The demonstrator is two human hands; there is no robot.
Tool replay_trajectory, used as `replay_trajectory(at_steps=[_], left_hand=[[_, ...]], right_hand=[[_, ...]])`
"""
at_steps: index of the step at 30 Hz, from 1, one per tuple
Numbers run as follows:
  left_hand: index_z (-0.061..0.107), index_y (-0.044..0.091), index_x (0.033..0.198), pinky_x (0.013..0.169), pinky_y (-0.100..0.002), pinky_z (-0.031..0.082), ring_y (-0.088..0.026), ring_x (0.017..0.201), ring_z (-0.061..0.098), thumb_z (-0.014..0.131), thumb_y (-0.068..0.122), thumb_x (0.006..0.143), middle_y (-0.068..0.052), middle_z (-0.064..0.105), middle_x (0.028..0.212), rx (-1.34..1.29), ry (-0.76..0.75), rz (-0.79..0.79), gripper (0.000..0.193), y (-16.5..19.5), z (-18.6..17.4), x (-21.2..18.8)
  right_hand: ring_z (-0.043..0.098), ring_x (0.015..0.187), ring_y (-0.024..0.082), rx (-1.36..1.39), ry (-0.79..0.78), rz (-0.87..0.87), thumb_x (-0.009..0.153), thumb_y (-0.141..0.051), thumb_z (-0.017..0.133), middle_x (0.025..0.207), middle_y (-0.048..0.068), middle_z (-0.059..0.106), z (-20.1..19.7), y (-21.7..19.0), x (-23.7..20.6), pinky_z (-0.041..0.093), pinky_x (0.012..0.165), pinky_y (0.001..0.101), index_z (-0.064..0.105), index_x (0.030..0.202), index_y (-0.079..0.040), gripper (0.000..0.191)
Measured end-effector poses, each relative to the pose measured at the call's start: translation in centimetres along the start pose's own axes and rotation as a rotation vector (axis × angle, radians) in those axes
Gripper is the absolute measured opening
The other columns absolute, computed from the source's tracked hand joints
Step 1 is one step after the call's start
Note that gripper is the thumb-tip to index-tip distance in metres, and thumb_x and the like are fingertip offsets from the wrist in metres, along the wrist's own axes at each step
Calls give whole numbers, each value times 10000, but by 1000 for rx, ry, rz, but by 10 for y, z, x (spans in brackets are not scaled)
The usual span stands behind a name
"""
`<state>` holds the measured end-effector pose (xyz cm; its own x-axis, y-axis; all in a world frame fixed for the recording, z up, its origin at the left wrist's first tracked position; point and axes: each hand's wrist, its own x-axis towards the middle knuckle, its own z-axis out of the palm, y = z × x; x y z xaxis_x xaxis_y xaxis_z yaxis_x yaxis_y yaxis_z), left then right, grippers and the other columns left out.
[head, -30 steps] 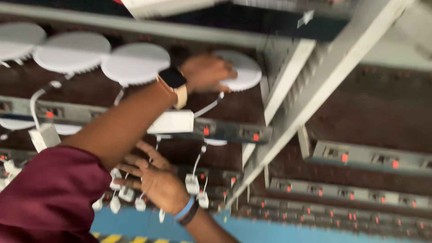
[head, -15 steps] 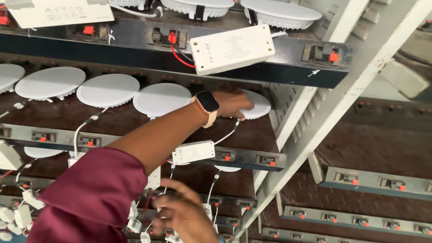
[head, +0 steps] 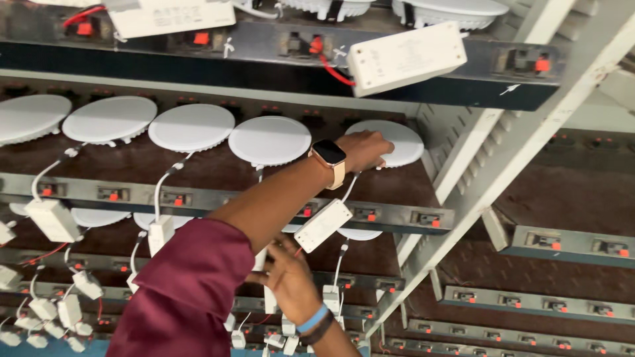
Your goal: The person connects wires to power switches on a multi-tiered rack and tests several round LED lights by turning them on and off. They handle the lights and wires by hand, moving between different positions on the rack.
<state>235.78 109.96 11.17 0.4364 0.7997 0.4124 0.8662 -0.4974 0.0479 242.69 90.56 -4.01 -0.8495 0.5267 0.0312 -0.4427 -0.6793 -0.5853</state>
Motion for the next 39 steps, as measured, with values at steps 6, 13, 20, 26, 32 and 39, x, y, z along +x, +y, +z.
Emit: replay_trajectory(at_steps=[6, 13, 20, 26, 32, 39], left_hand=[[695, 117, 822, 619, -457, 526, -320, 765, 704, 769, 363, 827, -101, 686, 814, 272, 187, 300, 257, 67, -42, -55], [749, 104, 906, 538, -396, 501, -280, 650, 692, 748, 325, 912, -72, 702, 741, 98, 497, -28, 221, 119, -109, -151], [772, 112, 969, 612, -408, 544, -288, 698, 713, 720, 258, 929, -91, 755, 822, -64, 440, -488, 160, 108, -103, -201], [736, 164, 1118, 735, -425, 570, -328, 673, 753, 646, 263, 999, -172, 748, 739, -230, 107, -771, 179, 87, -69, -139], [779, 138, 1057, 637, -479, 551, -367, 818, 706, 798, 161, 712, -178, 731, 920, 296, 266, -184, 346, 42, -8, -37], [783, 168, 875, 730, -470, 568, -327, 906, 728, 768, 139, 793, -109, 748, 912, 422, 68, -173, 89, 4, 28, 2]], right_hand=[[679, 760, 191, -104, 76, 10, 1012, -206, 624, 1035, 102, 712, -9, -30, -62, 538, 631, 316, 608, 1220, -75, 246], [695, 548, 224, -653, 286, 95, 968, -272, 586, 781, 116, 726, -13, -61, -79, 468, 408, 289, 650, 1128, -39, 290], [747, 769, 171, -1031, 333, -211, 1020, -248, 583, 935, 119, 800, -16, -91, -117, 536, 587, 268, 732, 1062, 42, 329], [749, 838, 262, -768, 262, -741, 1101, -248, 512, 960, 156, 737, -11, -184, -137, 576, 645, 334, 621, 1005, 13, 299], [720, 757, 221, -735, 282, -712, 1106, -250, 562, 894, 110, 703, -36, -271, -135, 562, 630, 323, 635, 999, 13, 294], [515, 509, 107, -1544, 941, -638, 932, -165, 810, 639, 111, 647, -62, -304, -160, 386, 449, 265, 783, 1071, -20, 203]])
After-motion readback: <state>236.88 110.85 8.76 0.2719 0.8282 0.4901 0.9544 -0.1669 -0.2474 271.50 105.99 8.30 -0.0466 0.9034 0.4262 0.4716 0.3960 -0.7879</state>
